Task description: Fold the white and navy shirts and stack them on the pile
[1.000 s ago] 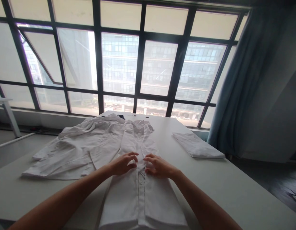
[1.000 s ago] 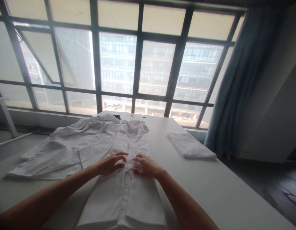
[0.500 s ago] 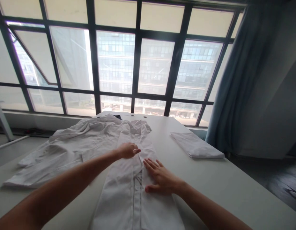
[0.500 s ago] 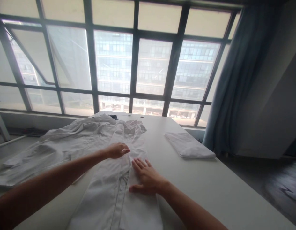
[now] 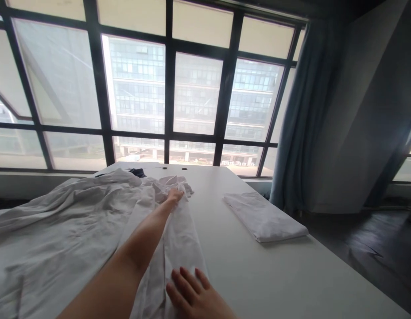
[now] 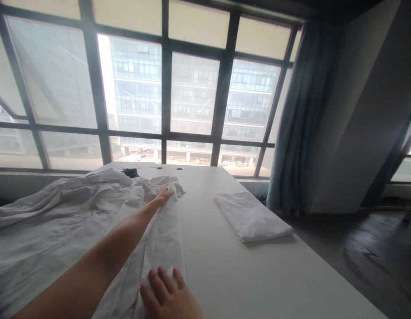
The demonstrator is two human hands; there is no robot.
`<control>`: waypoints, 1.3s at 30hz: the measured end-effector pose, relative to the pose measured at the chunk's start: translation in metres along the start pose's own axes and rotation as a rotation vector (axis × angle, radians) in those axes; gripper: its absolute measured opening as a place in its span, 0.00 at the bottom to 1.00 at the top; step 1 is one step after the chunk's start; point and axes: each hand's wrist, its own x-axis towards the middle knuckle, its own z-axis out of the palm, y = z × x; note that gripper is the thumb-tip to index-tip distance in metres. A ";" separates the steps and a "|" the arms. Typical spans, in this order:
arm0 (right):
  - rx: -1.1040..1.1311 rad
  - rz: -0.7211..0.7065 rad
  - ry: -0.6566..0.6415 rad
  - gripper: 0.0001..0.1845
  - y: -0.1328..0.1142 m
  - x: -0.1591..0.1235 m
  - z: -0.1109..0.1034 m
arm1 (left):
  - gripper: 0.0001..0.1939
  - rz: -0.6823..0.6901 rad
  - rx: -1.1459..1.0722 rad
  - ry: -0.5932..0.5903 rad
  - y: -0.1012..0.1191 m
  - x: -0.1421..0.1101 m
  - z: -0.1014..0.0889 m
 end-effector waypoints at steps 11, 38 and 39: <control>-0.070 0.009 0.115 0.27 -0.001 -0.003 0.021 | 0.26 0.035 0.164 0.171 0.010 0.033 0.022; 0.345 0.162 -0.251 0.47 -0.030 0.008 -0.076 | 0.37 0.360 0.293 -0.240 0.015 -0.071 -0.006; 0.377 0.179 -0.262 0.50 -0.032 0.009 -0.082 | 0.37 0.386 0.296 -0.257 0.012 -0.095 -0.017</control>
